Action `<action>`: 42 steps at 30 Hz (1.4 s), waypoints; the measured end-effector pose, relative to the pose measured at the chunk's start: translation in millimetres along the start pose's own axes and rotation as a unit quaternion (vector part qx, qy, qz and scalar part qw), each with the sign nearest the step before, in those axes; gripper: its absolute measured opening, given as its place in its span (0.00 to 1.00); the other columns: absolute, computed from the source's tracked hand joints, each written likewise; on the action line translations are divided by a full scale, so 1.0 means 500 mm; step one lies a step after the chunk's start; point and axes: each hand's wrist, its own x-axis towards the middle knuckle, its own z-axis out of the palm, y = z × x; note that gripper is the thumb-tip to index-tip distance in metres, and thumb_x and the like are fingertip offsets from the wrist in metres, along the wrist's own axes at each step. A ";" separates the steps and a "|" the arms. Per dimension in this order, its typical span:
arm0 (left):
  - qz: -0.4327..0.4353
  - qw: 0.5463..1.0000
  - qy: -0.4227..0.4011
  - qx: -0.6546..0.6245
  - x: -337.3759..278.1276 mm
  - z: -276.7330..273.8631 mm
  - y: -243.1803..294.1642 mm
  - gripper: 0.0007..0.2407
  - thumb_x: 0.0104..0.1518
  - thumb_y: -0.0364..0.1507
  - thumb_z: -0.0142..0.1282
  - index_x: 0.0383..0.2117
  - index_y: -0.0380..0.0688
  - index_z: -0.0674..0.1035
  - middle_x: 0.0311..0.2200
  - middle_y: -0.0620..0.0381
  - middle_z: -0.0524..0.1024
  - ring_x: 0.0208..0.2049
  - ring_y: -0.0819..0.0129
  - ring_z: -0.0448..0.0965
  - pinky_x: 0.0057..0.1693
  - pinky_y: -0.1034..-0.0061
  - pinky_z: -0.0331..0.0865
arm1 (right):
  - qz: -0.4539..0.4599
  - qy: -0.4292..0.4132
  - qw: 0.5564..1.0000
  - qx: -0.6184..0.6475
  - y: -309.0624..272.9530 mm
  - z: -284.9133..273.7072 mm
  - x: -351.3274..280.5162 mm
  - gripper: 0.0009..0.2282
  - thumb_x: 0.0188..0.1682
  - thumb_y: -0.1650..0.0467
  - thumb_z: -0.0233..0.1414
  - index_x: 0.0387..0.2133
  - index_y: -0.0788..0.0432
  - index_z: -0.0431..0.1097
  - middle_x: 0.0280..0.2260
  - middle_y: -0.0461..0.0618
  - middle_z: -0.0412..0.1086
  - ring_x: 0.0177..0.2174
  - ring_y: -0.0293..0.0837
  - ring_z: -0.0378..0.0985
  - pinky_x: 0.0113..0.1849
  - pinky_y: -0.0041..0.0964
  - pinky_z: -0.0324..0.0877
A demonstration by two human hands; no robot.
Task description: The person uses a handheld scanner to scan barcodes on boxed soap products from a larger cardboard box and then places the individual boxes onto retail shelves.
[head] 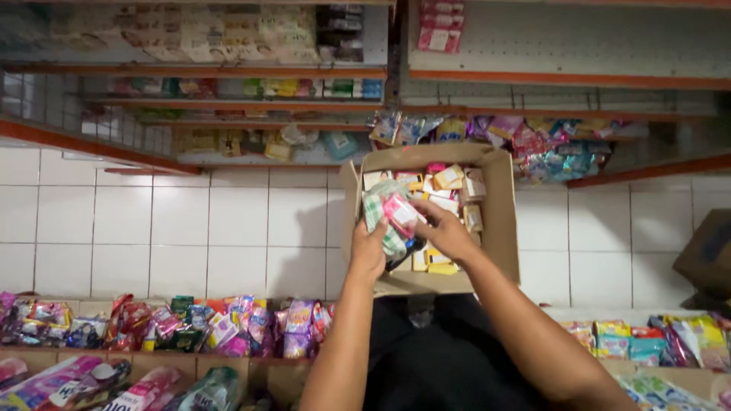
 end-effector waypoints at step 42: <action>0.114 0.915 0.177 0.343 -0.126 -0.191 -0.182 0.18 0.61 0.34 0.52 0.54 0.35 0.74 0.40 0.39 0.81 0.41 0.50 0.81 0.46 0.63 0.72 | -0.289 0.314 0.853 -0.300 0.059 -0.142 0.384 0.08 0.54 0.72 0.56 0.43 0.64 0.71 0.38 0.58 0.73 0.37 0.49 0.76 0.42 0.43 0.72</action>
